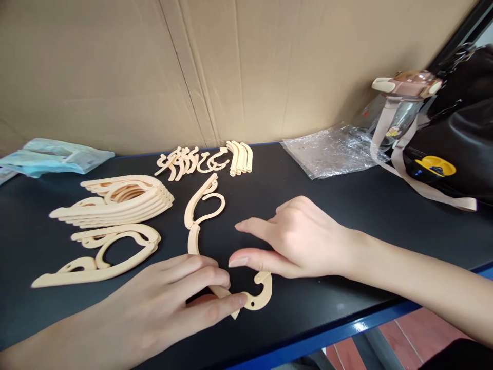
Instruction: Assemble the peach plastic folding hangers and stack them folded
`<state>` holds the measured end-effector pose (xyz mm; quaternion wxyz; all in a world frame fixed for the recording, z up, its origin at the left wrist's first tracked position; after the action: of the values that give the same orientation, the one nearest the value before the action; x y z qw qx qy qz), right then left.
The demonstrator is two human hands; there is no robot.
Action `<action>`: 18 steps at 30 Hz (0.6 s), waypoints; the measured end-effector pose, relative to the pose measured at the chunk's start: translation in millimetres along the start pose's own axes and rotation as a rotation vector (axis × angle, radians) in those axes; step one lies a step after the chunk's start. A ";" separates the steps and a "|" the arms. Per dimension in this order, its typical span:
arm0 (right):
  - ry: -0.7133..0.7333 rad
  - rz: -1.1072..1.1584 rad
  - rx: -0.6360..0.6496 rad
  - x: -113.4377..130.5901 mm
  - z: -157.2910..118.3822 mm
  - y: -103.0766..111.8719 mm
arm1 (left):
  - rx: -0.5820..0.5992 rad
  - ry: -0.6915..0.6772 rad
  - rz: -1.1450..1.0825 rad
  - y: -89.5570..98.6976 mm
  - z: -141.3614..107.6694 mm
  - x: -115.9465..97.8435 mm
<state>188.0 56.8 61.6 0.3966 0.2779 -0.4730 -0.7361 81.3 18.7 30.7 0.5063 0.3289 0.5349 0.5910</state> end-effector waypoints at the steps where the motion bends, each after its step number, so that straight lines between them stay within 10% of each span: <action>1: 0.019 -0.004 0.006 3.1 -0.7 -0.9 | -0.015 0.003 0.009 1.7 0.2 -0.2; 18: 0.149 0.080 -0.027 21.2 -2.8 1.1 | -0.025 -0.004 0.070 6.6 1.2 -1.7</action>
<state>179.3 37.2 60.8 0.4635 0.3073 -0.4428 -0.7034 81.2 18.0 37.6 0.4906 0.3421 0.5145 0.6145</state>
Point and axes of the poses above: each hand's wrist, its own z-axis towards the middle knuckle, its own y-axis out of the back of the hand, x = y × z, the point moved 9 cm from there along z, towards the middle knuckle, and after that the axes turned 3 degrees about y, right-handed, at the moved point
